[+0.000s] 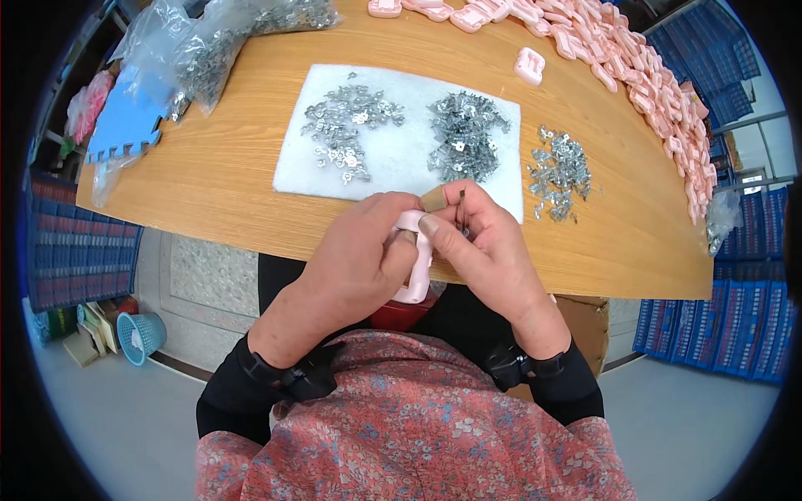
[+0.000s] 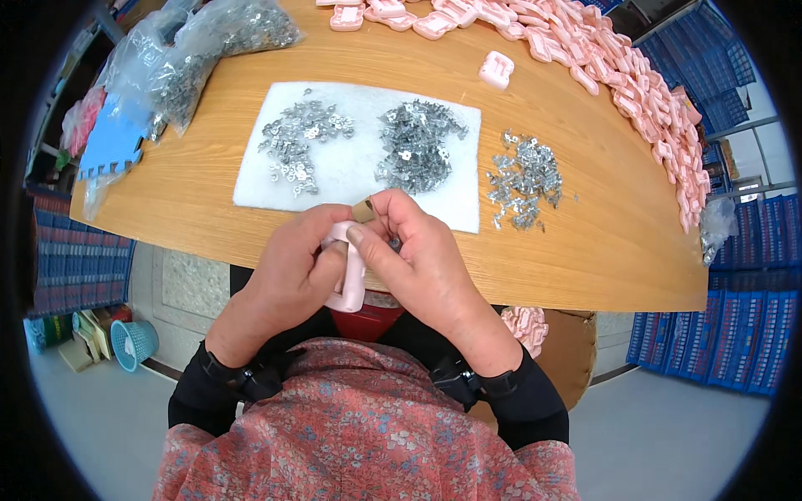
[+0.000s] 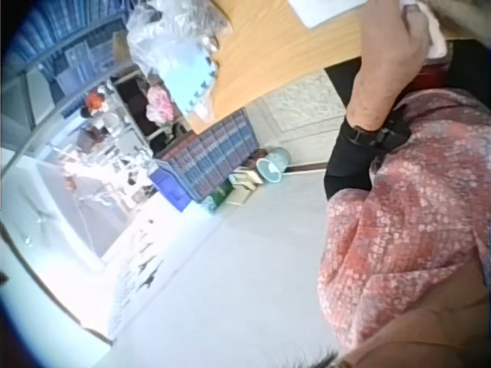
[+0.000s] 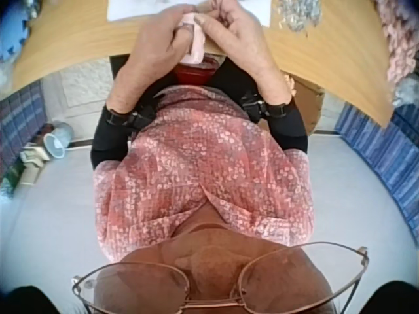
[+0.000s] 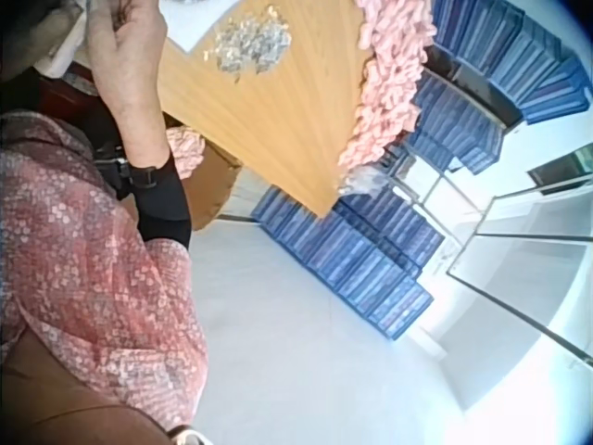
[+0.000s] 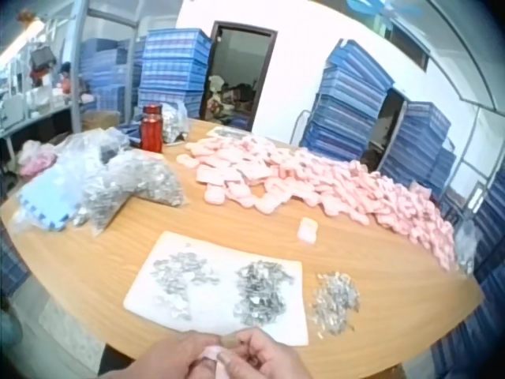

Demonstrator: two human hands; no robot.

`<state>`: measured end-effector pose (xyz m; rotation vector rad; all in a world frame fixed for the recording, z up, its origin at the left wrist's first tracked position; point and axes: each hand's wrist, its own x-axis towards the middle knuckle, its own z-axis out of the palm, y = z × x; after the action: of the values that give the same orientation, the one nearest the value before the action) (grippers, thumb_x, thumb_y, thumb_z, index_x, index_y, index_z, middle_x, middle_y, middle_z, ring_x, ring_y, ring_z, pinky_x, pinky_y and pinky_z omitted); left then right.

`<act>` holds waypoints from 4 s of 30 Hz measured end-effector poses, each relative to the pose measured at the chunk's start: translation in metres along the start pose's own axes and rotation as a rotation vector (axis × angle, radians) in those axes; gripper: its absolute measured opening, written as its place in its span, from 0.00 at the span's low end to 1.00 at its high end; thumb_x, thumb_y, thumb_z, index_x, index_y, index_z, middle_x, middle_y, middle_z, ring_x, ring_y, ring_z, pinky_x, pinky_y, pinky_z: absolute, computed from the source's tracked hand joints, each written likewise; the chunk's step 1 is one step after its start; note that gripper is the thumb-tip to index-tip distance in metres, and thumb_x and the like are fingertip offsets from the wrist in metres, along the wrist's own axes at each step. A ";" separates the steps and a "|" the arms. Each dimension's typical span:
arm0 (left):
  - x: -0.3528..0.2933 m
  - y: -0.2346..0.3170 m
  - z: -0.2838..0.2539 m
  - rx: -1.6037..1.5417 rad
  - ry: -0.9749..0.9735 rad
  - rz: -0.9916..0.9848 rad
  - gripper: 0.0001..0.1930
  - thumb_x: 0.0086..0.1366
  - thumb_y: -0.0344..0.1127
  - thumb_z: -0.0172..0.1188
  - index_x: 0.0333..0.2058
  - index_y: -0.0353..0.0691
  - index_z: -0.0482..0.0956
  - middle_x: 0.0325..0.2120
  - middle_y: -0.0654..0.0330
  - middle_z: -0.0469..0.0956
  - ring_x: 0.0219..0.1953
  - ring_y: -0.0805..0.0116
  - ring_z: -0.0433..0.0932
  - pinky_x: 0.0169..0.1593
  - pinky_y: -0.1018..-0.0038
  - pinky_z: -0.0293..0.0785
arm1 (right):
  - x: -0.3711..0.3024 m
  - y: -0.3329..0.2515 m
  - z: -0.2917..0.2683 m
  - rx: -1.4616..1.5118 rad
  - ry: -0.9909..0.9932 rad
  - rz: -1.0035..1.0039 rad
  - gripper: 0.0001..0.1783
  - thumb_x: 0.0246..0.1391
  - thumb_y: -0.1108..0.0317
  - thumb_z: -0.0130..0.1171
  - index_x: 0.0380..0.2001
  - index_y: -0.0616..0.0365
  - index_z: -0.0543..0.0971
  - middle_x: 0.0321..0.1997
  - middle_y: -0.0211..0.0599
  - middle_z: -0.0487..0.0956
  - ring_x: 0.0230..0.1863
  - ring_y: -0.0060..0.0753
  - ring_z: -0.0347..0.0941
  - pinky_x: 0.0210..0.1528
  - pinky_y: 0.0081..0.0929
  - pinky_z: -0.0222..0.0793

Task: The person assembles small pink plastic parts by inserting metal components into them using a thin metal tool. They pick up parts from a pile on the table, insert the metal pieces, and place the finished items aside.

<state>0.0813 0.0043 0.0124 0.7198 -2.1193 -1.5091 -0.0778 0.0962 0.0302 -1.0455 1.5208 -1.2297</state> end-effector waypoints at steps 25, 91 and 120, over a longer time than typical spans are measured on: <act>-0.005 -0.035 0.004 -1.510 -0.399 -0.538 0.20 0.70 0.47 0.49 0.51 0.37 0.72 0.35 0.54 0.73 0.25 0.73 0.67 0.27 0.79 0.61 | 0.004 0.004 -0.016 0.018 -0.068 0.072 0.12 0.58 0.68 0.65 0.40 0.66 0.80 0.25 0.21 0.73 0.30 0.10 0.67 0.35 0.15 0.67; 0.000 0.049 0.156 -0.277 -0.643 -0.408 0.24 0.69 0.33 0.58 0.61 0.32 0.68 0.45 0.58 0.80 0.43 0.74 0.80 0.41 0.78 0.79 | -0.215 0.073 -0.136 0.138 0.605 0.204 0.13 0.55 0.62 0.67 0.34 0.61 0.79 0.27 0.23 0.77 0.27 0.11 0.68 0.29 0.14 0.64; 0.305 -0.049 -0.086 1.049 0.321 -0.062 0.10 0.62 0.39 0.61 0.38 0.41 0.81 0.41 0.48 0.77 0.44 0.49 0.78 0.49 0.59 0.74 | -0.081 0.074 -0.141 -0.707 0.811 -0.285 0.02 0.54 0.78 0.60 0.29 0.63 0.76 0.21 0.38 0.71 0.22 0.30 0.67 0.26 0.25 0.62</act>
<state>-0.0918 -0.2658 0.0084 1.2494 -2.5282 -0.1430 -0.1996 0.2177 -0.0171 -1.3120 2.6329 -1.4384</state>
